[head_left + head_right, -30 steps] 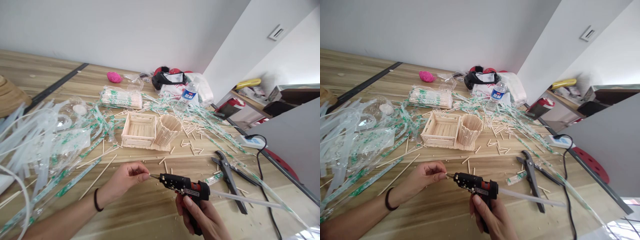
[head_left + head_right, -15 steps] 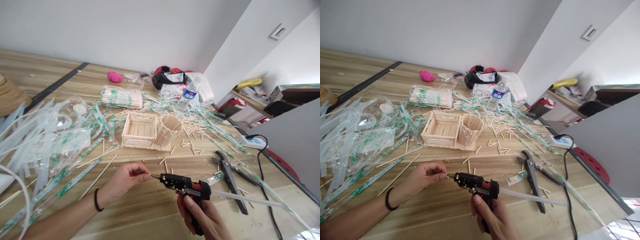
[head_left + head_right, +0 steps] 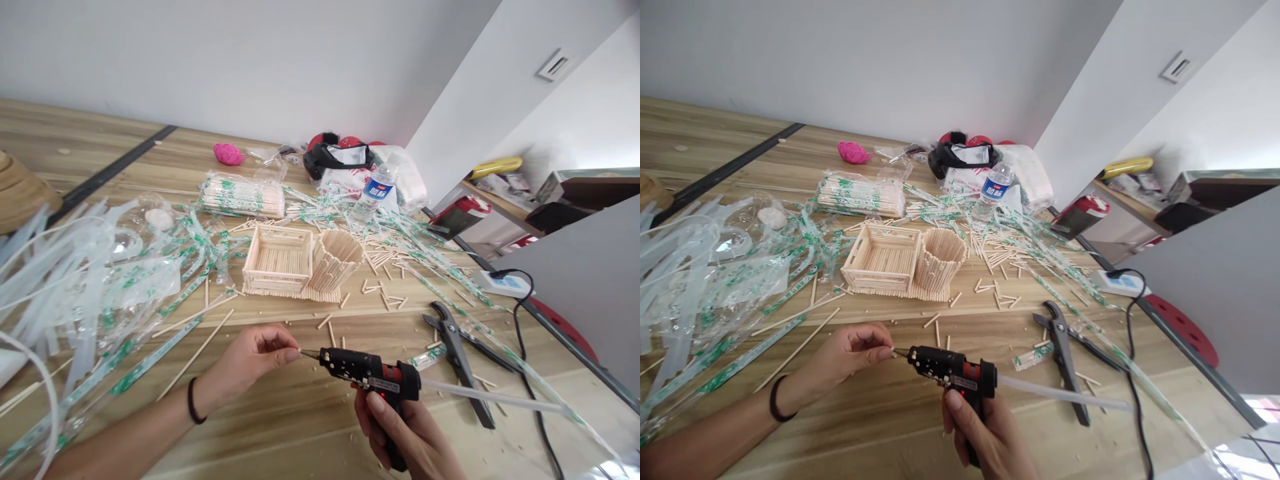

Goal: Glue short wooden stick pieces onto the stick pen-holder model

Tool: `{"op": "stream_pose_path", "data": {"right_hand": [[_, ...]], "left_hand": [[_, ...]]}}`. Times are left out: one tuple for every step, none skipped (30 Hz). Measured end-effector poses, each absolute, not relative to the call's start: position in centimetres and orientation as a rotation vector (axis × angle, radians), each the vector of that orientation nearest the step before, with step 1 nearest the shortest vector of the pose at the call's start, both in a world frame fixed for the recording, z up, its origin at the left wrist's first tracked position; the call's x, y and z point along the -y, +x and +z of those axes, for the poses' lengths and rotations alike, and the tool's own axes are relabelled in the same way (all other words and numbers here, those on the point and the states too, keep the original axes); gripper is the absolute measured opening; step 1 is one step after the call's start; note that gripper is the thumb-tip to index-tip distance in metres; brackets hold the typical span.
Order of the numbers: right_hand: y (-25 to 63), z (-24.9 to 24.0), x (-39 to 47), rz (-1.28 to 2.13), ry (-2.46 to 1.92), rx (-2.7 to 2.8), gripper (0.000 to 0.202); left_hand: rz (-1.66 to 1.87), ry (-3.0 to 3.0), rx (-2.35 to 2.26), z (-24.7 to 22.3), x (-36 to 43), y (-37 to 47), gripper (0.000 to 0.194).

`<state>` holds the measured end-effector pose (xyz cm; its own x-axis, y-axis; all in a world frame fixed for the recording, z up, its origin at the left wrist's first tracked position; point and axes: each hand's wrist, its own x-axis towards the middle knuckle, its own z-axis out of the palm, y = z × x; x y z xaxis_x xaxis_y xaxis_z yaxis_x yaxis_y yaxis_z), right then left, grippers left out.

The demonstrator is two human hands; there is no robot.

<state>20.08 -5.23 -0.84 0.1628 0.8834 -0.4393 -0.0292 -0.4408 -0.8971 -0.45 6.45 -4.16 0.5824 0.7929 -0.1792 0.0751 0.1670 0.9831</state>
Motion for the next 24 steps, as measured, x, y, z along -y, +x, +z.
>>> {"op": "stream_pose_path", "data": {"right_hand": [[20.0,-0.8,5.2,1.391,-1.612,0.841,0.047],[20.0,-0.8,5.2,1.389,-1.606,0.846,0.046],[20.0,-0.8,5.2,1.393,-1.602,0.854,0.046],[20.1,-0.8,5.2,1.398,-1.600,0.859,0.046],[20.1,-0.8,5.3,1.403,-1.600,0.862,0.047],[20.1,-0.9,5.3,1.406,-1.603,0.862,0.047],[20.2,-0.9,5.3,1.405,-1.609,0.861,0.048],[20.3,-1.0,5.3,1.400,-1.620,0.861,0.048],[20.4,-1.0,5.3,1.384,-1.631,0.868,0.049],[20.6,-1.0,5.3,1.353,-1.646,0.881,0.049],[20.8,-1.0,5.2,1.298,-1.674,0.901,0.048],[21.2,-0.9,5.1,1.213,-1.716,0.929,0.047],[21.6,-0.9,5.0,1.094,-1.773,0.968,0.045],[22.2,-1.0,4.8,0.952,-1.840,1.018,0.042],[22.9,-1.0,4.6,0.801,-1.918,1.073,0.038],[23.7,-1.1,4.4,0.657,-1.998,1.136,0.035],[24.6,-1.3,4.2,0.536,-2.067,1.214,0.032],[25.6,-1.4,4.0,0.448,-2.135,1.291,0.030],[26.6,-1.7,3.8,0.387,-2.177,1.381,0.028],[27.5,-1.9,3.6,0.342,-2.215,1.463,0.026],[28.4,-2.2,3.4,0.290,-2.248,1.519,0.024],[29.3,-2.5,3.3,0.245,-2.274,1.553,0.024],[30.0,-2.8,3.1,0.215,-2.294,1.574,0.023],[30.7,-3.1,3.0,0.197,-2.304,1.585,0.024]], "left_hand": [[0.604,1.327,-0.837,-4.2,-6.5,-0.5,0.017],[0.604,1.329,-0.839,-4.2,-6.5,-0.5,0.017],[0.605,1.329,-0.838,-4.2,-6.5,-0.5,0.017],[0.608,1.327,-0.835,-4.2,-6.5,-0.5,0.016],[0.611,1.324,-0.831,-4.2,-6.5,-0.5,0.015],[0.611,1.321,-0.830,-4.1,-6.5,-0.4,0.015],[0.606,1.318,-0.833,-4.1,-6.5,-0.4,0.016],[0.601,1.315,-0.841,-4.0,-6.5,-0.4,0.016],[0.596,1.313,-0.851,-4.0,-6.5,-0.4,0.017],[0.594,1.311,-0.859,-3.9,-6.5,-0.4,0.018],[0.596,1.311,-0.866,-3.9,-6.5,-0.3,0.018],[0.599,1.312,-0.870,-3.9,-6.5,-0.3,0.018],[0.603,1.313,-0.873,-3.8,-6.5,-0.3,0.018],[0.605,1.312,-0.873,-3.8,-6.5,-0.3,0.018],[0.606,1.309,-0.870,-3.8,-6.5,-0.4,0.018],[0.607,1.303,-0.867,-3.8,-6.5,-0.4,0.018],[0.608,1.296,-0.863,-3.8,-6.5,-0.4,0.017],[0.610,1.292,-0.859,-3.8,-6.5,-0.4,0.017],[0.610,1.291,-0.857,-3.8,-6.5,-0.5,0.017],[0.609,1.293,-0.859,-3.8,-6.5,-0.5,0.017],[0.608,1.296,-0.863,-3.8,-6.5,-0.5,0.017],[0.607,1.300,-0.868,-3.8,-6.5,-0.5,0.018],[0.605,1.305,-0.872,-3.8,-6.5,-0.5,0.018],[0.603,1.309,-0.875,-3.8,-6.5,-0.5,0.019]]}}
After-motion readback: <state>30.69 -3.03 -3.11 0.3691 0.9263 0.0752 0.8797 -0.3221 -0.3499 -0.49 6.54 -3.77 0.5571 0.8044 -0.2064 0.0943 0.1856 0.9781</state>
